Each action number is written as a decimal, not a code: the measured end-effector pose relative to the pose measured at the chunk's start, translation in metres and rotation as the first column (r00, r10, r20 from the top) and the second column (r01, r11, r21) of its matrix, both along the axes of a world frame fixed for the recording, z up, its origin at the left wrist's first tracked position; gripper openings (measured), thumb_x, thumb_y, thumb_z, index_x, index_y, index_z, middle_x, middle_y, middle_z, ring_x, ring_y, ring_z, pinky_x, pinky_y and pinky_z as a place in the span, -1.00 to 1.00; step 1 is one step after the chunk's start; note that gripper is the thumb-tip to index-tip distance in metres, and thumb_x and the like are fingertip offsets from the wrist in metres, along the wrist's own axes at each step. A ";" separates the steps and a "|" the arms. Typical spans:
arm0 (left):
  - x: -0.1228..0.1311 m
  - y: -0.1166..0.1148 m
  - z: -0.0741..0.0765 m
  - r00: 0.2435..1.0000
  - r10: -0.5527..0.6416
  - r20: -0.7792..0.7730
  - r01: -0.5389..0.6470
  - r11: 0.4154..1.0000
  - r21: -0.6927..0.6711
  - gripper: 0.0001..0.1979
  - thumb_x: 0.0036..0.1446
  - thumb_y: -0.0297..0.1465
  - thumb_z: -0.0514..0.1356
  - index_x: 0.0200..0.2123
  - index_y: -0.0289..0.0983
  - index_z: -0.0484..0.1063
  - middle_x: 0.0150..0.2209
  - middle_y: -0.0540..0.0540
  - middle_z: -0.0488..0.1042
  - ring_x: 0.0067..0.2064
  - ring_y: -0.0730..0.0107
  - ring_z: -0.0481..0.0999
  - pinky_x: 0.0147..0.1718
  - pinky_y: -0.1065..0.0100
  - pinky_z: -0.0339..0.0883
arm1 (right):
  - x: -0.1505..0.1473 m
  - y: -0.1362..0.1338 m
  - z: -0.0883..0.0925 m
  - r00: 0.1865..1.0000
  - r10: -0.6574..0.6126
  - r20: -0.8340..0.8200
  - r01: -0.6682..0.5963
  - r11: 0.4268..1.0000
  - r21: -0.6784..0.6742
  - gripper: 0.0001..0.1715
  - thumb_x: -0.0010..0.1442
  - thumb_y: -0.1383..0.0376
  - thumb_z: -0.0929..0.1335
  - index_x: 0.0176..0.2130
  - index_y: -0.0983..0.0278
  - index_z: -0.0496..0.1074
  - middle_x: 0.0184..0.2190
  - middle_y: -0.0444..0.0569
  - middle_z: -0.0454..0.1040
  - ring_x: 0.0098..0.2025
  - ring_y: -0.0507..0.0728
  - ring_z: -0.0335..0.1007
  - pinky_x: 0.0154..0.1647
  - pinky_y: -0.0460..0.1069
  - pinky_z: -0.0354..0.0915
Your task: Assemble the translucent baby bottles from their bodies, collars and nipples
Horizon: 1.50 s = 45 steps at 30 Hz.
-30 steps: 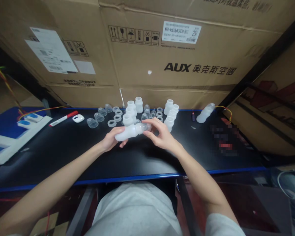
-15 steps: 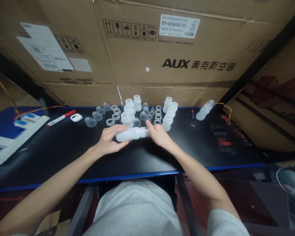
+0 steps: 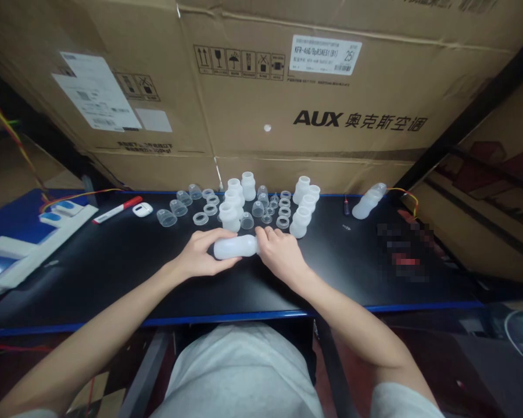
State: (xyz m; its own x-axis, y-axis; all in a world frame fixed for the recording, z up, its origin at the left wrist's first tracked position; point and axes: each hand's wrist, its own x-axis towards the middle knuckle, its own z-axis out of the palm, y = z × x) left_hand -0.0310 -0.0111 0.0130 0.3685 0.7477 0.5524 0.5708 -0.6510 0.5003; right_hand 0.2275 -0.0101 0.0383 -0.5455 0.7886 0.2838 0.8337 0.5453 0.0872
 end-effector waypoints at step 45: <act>0.014 -0.011 0.019 0.989 -0.093 0.112 0.136 0.866 -0.481 -0.70 -0.08 -0.44 0.42 -0.19 -0.19 0.73 -0.39 0.06 0.61 -0.35 0.30 0.56 -0.32 0.36 0.36 | 0.023 0.012 0.011 0.807 0.418 -0.417 -0.456 0.890 0.009 -0.69 0.21 0.49 0.43 -0.07 0.23 0.59 -0.31 -0.06 0.65 -0.39 0.09 0.54 -0.37 -0.05 0.35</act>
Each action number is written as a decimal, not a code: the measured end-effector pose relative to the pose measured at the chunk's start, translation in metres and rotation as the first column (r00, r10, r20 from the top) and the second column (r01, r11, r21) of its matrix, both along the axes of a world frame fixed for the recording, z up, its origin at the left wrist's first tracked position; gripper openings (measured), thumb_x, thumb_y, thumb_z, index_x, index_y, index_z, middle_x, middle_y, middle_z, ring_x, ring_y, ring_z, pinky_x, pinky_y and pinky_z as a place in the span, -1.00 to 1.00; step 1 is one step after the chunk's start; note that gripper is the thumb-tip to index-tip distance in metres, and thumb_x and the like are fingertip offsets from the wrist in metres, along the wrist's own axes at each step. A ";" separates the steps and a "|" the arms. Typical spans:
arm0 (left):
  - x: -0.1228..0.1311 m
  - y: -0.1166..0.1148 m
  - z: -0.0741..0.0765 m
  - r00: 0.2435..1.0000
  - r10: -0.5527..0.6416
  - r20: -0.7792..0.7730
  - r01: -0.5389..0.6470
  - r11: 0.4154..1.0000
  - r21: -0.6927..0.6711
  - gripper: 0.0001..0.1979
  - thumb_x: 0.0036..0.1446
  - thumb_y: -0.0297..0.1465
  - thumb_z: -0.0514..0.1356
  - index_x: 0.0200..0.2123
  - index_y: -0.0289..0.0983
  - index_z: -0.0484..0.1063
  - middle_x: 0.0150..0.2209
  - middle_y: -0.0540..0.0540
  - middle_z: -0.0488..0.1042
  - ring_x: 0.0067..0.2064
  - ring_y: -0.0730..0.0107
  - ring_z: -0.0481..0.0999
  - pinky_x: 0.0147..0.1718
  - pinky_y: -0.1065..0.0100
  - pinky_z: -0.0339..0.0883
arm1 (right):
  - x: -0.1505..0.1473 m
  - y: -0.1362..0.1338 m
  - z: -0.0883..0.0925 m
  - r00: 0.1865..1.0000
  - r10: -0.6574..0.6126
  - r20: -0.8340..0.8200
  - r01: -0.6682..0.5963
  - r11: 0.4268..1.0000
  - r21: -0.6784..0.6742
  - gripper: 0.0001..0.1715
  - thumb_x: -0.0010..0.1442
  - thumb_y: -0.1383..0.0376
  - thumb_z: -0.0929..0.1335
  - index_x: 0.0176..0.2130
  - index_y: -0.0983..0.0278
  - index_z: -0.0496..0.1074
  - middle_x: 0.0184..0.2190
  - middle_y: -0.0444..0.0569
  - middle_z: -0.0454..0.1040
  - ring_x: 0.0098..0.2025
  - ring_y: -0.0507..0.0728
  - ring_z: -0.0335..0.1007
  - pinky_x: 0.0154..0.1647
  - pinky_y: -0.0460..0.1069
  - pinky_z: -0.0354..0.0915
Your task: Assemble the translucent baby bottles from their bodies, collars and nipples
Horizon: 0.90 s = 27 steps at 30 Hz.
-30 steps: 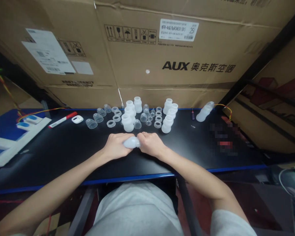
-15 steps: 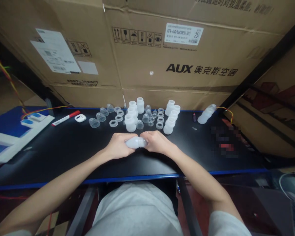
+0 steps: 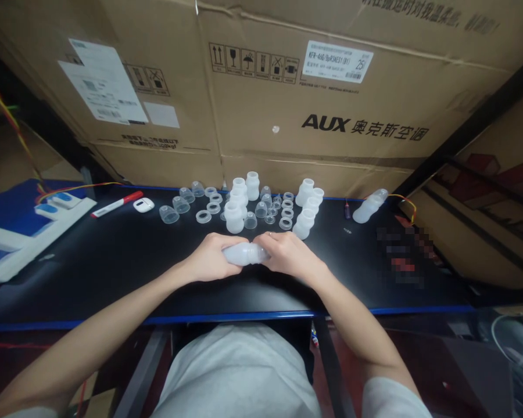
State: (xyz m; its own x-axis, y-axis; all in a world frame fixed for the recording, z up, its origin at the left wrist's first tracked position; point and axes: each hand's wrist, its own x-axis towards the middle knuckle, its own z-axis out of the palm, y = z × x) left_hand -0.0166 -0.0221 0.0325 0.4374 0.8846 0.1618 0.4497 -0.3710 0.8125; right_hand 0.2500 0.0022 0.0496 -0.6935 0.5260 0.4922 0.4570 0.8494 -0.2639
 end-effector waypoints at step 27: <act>-0.013 0.024 -0.029 0.983 -0.120 0.137 0.112 0.992 0.065 -0.31 -0.04 -0.14 0.63 0.15 -0.26 0.66 -0.03 -0.13 0.72 -0.01 0.09 0.69 0.15 0.14 0.53 | 0.006 0.040 -0.033 0.911 -0.232 -0.340 0.147 0.955 -0.258 -0.34 0.26 0.19 0.56 0.23 0.19 0.31 -0.05 0.05 0.54 -0.27 0.15 0.40 -0.22 0.08 0.47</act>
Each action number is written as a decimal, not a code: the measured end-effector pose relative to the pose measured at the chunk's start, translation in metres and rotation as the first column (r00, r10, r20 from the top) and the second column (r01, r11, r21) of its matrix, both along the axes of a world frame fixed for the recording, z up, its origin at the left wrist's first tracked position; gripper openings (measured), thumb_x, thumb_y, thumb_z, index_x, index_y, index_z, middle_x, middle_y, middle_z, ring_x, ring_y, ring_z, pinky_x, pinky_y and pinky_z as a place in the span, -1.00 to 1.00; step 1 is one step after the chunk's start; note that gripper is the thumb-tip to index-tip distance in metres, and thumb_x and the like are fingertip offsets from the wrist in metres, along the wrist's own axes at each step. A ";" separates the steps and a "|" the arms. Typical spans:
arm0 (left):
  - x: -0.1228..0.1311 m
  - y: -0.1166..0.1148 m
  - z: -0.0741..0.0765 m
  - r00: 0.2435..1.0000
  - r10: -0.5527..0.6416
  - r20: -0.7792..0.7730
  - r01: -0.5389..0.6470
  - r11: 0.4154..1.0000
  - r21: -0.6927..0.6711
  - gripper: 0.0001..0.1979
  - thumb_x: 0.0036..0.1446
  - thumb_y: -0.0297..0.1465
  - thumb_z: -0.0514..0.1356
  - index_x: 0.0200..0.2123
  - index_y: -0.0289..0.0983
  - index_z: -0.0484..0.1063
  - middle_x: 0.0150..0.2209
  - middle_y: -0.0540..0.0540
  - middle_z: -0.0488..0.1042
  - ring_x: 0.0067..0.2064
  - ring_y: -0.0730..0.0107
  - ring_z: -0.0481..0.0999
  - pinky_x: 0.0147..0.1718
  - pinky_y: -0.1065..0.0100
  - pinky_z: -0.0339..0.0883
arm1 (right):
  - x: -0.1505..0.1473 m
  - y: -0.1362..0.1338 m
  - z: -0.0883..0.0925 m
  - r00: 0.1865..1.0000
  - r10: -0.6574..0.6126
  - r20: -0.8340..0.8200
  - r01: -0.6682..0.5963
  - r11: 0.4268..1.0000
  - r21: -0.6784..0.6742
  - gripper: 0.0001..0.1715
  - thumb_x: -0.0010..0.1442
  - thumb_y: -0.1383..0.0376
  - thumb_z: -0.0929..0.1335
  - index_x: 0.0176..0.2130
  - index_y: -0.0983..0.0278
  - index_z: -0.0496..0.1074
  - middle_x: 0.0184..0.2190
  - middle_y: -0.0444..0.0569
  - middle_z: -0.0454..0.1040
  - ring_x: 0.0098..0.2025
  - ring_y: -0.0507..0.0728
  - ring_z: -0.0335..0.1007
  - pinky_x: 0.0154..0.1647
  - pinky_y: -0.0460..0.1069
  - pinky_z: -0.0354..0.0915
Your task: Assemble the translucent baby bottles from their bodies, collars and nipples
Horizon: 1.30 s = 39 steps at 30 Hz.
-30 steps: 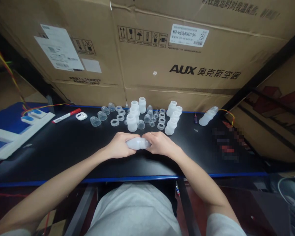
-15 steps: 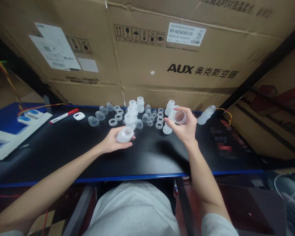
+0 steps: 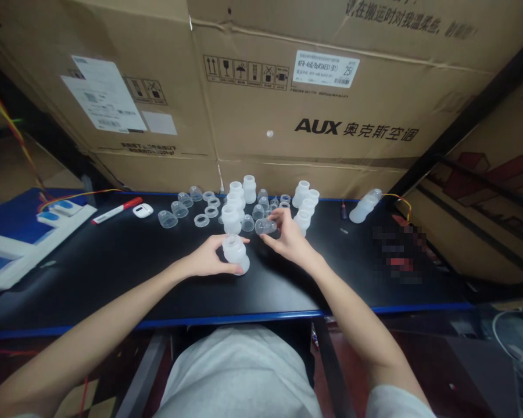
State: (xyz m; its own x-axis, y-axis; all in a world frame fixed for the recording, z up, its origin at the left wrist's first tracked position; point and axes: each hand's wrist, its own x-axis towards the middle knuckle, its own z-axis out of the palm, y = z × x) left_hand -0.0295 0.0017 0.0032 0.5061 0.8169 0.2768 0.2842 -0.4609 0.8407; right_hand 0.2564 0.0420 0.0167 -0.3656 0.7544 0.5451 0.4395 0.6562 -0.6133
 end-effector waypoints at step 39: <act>0.012 -0.006 -0.001 0.998 -0.033 -0.054 0.038 0.994 0.100 -0.60 0.02 -0.16 0.62 -0.16 -0.27 0.73 -0.16 -0.09 0.75 -0.13 0.15 0.72 -0.05 0.24 0.55 | -0.051 -0.059 0.015 0.947 0.162 -0.276 -0.122 0.980 0.157 -0.86 0.46 0.25 0.50 -0.09 0.18 0.75 -0.17 0.04 0.77 -0.20 0.16 0.74 -0.13 0.05 0.66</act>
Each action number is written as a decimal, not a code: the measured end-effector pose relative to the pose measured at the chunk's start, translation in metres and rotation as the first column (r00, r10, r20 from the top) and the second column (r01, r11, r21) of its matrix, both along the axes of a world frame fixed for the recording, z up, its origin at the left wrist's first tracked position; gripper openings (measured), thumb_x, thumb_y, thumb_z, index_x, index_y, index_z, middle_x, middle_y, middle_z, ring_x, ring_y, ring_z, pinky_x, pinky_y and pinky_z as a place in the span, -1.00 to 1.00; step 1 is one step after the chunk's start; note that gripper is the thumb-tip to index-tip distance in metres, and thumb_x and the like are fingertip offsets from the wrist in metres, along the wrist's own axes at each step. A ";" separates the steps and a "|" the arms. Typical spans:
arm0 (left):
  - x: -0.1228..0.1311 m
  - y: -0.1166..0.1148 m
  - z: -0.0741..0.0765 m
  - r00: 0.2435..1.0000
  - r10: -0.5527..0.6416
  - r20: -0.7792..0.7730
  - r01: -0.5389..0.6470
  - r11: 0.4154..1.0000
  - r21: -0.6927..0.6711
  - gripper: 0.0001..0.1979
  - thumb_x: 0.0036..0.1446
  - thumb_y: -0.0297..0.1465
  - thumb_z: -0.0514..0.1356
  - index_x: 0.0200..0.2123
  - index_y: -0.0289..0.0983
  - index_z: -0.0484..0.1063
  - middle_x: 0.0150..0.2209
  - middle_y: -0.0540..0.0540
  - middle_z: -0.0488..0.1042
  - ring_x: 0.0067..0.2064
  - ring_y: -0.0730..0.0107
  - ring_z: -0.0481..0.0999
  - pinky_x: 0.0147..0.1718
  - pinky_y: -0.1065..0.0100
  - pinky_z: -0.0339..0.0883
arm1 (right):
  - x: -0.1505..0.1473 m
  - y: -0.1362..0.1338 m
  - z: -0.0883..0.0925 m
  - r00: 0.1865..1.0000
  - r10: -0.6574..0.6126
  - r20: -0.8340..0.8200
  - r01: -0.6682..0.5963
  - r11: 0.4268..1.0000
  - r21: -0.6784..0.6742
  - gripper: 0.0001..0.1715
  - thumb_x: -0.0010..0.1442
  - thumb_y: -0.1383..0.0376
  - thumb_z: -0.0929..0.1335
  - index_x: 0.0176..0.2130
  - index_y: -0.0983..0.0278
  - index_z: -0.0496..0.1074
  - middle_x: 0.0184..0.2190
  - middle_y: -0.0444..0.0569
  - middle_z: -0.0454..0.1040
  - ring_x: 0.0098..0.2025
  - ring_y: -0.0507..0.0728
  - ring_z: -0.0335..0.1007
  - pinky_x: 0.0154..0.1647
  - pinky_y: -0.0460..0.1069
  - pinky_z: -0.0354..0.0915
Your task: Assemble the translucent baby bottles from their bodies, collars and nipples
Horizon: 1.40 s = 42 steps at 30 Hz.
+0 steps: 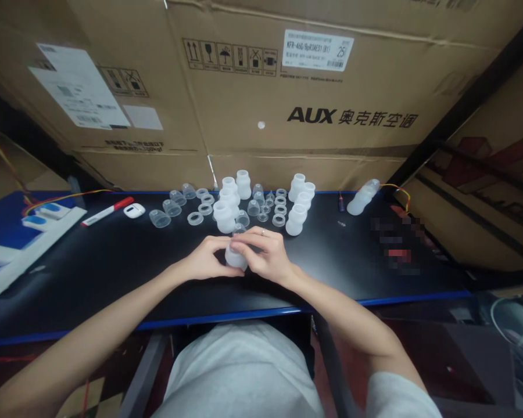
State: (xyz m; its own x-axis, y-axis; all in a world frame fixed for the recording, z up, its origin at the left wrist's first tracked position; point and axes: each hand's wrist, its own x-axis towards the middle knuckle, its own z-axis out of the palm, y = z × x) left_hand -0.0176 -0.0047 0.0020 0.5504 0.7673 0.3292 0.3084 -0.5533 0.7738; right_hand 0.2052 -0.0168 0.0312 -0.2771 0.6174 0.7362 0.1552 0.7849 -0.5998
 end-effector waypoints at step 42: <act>0.001 -0.005 0.005 1.000 -0.020 -0.021 0.020 1.000 -0.007 -0.61 0.12 -0.09 0.57 -0.25 -0.27 0.62 -0.28 -0.03 0.65 -0.26 0.32 0.58 -0.17 0.34 0.42 | 0.027 0.076 -0.046 0.688 -0.274 0.672 0.448 0.889 -0.097 -0.51 0.46 0.26 0.46 0.33 0.19 0.50 -0.02 0.07 0.70 -0.14 0.23 0.63 -0.12 0.06 0.47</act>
